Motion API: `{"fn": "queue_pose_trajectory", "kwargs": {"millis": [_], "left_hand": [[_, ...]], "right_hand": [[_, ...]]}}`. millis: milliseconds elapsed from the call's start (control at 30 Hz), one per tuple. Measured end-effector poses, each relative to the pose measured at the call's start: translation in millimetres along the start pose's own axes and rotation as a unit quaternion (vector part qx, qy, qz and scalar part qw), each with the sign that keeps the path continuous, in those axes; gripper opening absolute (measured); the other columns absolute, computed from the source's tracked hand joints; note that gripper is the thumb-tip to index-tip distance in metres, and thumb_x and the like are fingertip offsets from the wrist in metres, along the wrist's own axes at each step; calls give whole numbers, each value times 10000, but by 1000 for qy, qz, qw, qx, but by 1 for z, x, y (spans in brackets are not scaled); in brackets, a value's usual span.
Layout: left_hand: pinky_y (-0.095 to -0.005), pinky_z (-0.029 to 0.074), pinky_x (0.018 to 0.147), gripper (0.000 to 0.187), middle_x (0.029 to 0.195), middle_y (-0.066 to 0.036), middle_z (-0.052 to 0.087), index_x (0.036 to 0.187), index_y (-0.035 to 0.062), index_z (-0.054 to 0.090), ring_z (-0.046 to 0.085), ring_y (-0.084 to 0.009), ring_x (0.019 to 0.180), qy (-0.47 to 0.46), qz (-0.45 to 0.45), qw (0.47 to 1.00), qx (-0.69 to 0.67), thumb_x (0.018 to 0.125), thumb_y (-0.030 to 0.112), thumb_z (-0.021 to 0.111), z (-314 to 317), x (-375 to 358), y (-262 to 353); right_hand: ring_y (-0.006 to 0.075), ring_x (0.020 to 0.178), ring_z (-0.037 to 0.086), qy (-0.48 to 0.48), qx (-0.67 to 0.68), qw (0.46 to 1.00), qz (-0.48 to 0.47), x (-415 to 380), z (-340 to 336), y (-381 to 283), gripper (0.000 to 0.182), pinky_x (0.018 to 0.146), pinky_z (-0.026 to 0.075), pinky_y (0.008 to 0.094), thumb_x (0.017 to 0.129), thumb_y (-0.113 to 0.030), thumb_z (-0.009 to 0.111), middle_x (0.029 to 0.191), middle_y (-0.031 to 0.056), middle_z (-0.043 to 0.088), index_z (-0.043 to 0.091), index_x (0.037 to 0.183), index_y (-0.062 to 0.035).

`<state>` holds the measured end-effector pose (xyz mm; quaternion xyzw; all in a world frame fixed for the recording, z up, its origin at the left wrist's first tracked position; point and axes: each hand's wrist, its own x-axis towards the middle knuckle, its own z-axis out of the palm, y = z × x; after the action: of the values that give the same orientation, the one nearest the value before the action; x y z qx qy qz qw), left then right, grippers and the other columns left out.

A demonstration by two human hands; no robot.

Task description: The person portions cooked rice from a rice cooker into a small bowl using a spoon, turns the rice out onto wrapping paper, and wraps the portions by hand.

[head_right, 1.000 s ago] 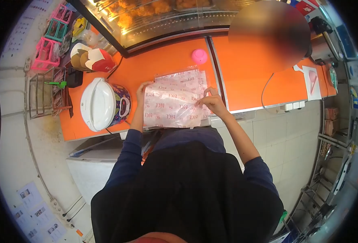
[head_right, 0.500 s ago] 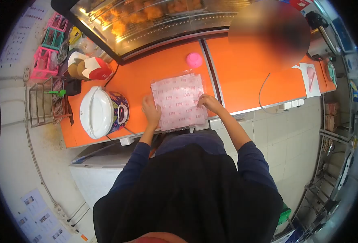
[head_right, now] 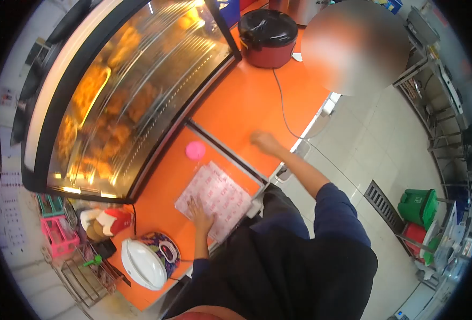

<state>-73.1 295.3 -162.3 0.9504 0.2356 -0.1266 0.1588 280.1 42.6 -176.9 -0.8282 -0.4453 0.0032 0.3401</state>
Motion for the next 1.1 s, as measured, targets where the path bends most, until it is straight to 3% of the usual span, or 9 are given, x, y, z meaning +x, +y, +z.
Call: {"fn": "queue_pose_trajectory", "kwargs": {"millis": [67, 233, 367, 500, 633, 767, 900, 967, 1100], "left_hand": [[-675, -5, 1072, 1025, 1570, -183, 37, 1508, 113, 171, -10, -392, 1443, 52, 32, 998, -15, 729, 522, 698, 7, 3, 14], [-686, -55, 1055, 941, 1570, -188, 30, 1511, 106, 155, -40, -380, 1447, -28, -16, 999, -13, 802, 525, 610, 14, 14, 75], [-690, -68, 1051, 819, 1569, -191, 39, 1512, 112, 161, -31, -379, 1448, 10, -52, 998, 18, 873, 460, 537, 51, 12, 71], [-698, -56, 1049, 758, 1573, -174, 43, 1511, 129, 182, -15, -387, 1446, 60, -131, 990, 8, 892, 411, 519, 41, 9, 83], [-706, -42, 1049, 712, 1576, -148, 54, 1511, 144, 191, -11, -383, 1445, 64, -173, 983, 14, 910, 370, 499, 41, 1, 95], [-707, -42, 1049, 691, 1575, -132, 74, 1509, 151, 197, -4, -369, 1447, 76, -191, 978, -29, 922, 365, 491, 36, -5, 95], [-692, -41, 1059, 689, 1569, -138, 102, 1501, 153, 223, 39, -362, 1447, 193, -214, 957, 24, 912, 344, 524, 12, -18, 73], [-666, -27, 1079, 647, 1560, -148, 138, 1477, 141, 297, 94, -368, 1439, 255, -279, 924, 53, 900, 298, 544, -39, -34, 52], [-605, 116, 1094, 472, 1462, -138, 343, 1342, 106, 485, 271, -365, 1367, 484, -328, 804, 112, 883, 203, 542, -116, -98, -54]], "right_hand": [[297, 887, 599, 145, -55, 977, 148, 21, -49, 64, 143, 744, 499, 406, 751, 2, 520, 876, 97, 619, 640, 792, -66], [391, 1168, 452, 165, -259, 870, 386, 70, -121, 268, 622, 908, 435, 452, 718, -86, 666, 1234, 225, 479, 421, 1286, -16], [411, 1153, 497, 235, -229, 936, 130, 85, -125, 480, 911, 982, 416, 482, 689, -224, 794, 1382, 242, 424, 296, 1425, -22], [364, 1083, 581, 95, -289, 898, 318, 108, -131, 509, 496, 880, 501, 446, 837, -275, 620, 1217, 139, 597, 516, 1291, -104], [289, 1112, 560, -13, -464, 852, 243, 102, -157, 358, 345, 857, 468, 468, 896, -247, 509, 1187, 84, 604, 597, 1199, -108], [263, 934, 595, 256, -372, 891, 44, 62, -173, 286, 267, 751, 460, 438, 812, -137, 623, 975, 95, 660, 654, 1074, -89], [254, 952, 589, 318, -93, 940, 77, 42, -157, 97, 233, 819, 479, 370, 881, -28, 549, 1092, 116, 660, 619, 1101, 7], [273, 1057, 551, 185, 30, 981, 53, -2, -102, 52, 290, 914, 446, 388, 894, -29, 531, 1237, 128, 594, 560, 1174, 40], [358, 1256, 483, -41, 138, 959, -243, -55, 20, -112, 402, 1076, 341, 507, 902, -30, 514, 1354, 187, 495, 486, 1299, 33]]}}
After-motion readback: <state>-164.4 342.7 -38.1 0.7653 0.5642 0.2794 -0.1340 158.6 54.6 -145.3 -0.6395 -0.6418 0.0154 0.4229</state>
